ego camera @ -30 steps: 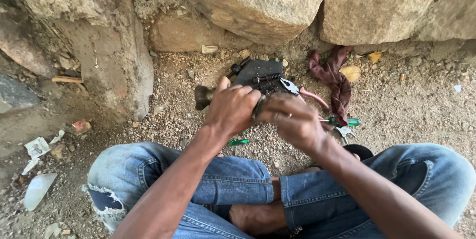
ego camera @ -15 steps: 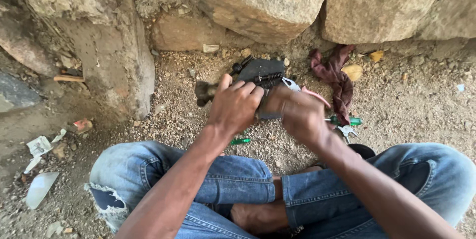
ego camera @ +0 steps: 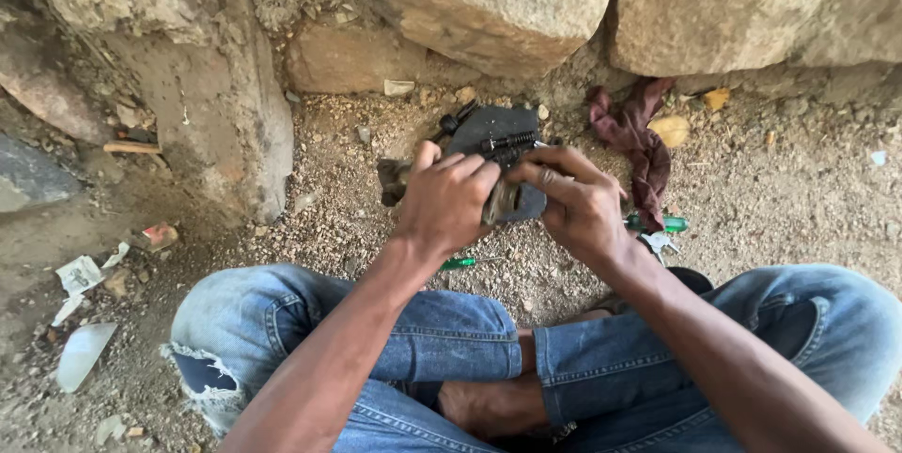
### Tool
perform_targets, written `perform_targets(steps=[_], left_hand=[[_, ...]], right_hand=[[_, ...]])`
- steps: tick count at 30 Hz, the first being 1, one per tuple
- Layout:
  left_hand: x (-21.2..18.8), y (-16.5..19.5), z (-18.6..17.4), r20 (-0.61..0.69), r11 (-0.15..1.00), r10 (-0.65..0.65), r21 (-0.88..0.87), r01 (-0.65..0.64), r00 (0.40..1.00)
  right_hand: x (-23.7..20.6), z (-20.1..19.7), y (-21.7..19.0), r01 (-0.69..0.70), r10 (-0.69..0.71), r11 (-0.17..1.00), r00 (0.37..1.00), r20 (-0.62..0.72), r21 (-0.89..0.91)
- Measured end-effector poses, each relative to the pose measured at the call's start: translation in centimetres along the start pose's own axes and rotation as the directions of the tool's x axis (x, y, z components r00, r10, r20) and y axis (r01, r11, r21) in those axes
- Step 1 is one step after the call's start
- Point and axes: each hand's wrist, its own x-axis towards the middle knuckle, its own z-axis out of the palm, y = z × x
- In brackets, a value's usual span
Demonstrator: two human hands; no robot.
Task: The person sits on the ground and cleans a cylindrical metal part using a cloth and a screwdriver. They wipe the exterior and interior surfaces, then use the screwdriver to scrape or adjust internal components.
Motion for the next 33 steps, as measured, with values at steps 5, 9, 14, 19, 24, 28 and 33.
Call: perform_targets(steps=[5, 9, 14, 19, 24, 28, 33], left_hand=[[0.1, -0.1, 0.2, -0.086, 0.998, 0.06, 0.029, -0.058, 0.995], [0.1, -0.2, 0.4, -0.075, 0.998, 0.062, 0.037, -0.06, 0.995], [0.2, -0.3, 0.5, 0.0, 0.996, 0.06, 0.059, -0.06, 0.998], [0.3, -0.4, 0.3, 0.075, 0.995, 0.032, 0.091, -0.039, 0.997], [0.3, -0.3, 0.3, 0.013, 0.999, 0.037, 0.037, -0.037, 0.999], [0.0, -0.4, 0.3, -0.044, 0.999, 0.037, -0.018, -0.038, 0.998], [0.1, -0.6, 0.5, -0.044, 0.994, 0.061, 0.095, -0.056, 0.997]], right_hand=[[-0.3, 0.5, 0.7, 0.108, -0.108, 0.994, 0.994, 0.003, -0.001], [-0.5, 0.7, 1.2, 0.232, -0.235, 0.971, 0.97, -0.057, -0.052], [-0.2, 0.9, 1.6, 0.236, -0.236, 0.972, 0.971, -0.044, -0.007], [-0.1, 0.8, 1.1, 0.303, -0.304, 0.953, 0.951, -0.061, -0.029], [0.0, 0.6, 0.7, 0.376, -0.374, 0.927, 0.924, -0.08, 0.01], [0.0, 0.7, 0.8, 0.156, -0.157, 0.987, 0.987, -0.044, -0.036], [-0.4, 0.8, 1.2, -0.064, 0.062, 0.996, 0.997, 0.048, 0.062]])
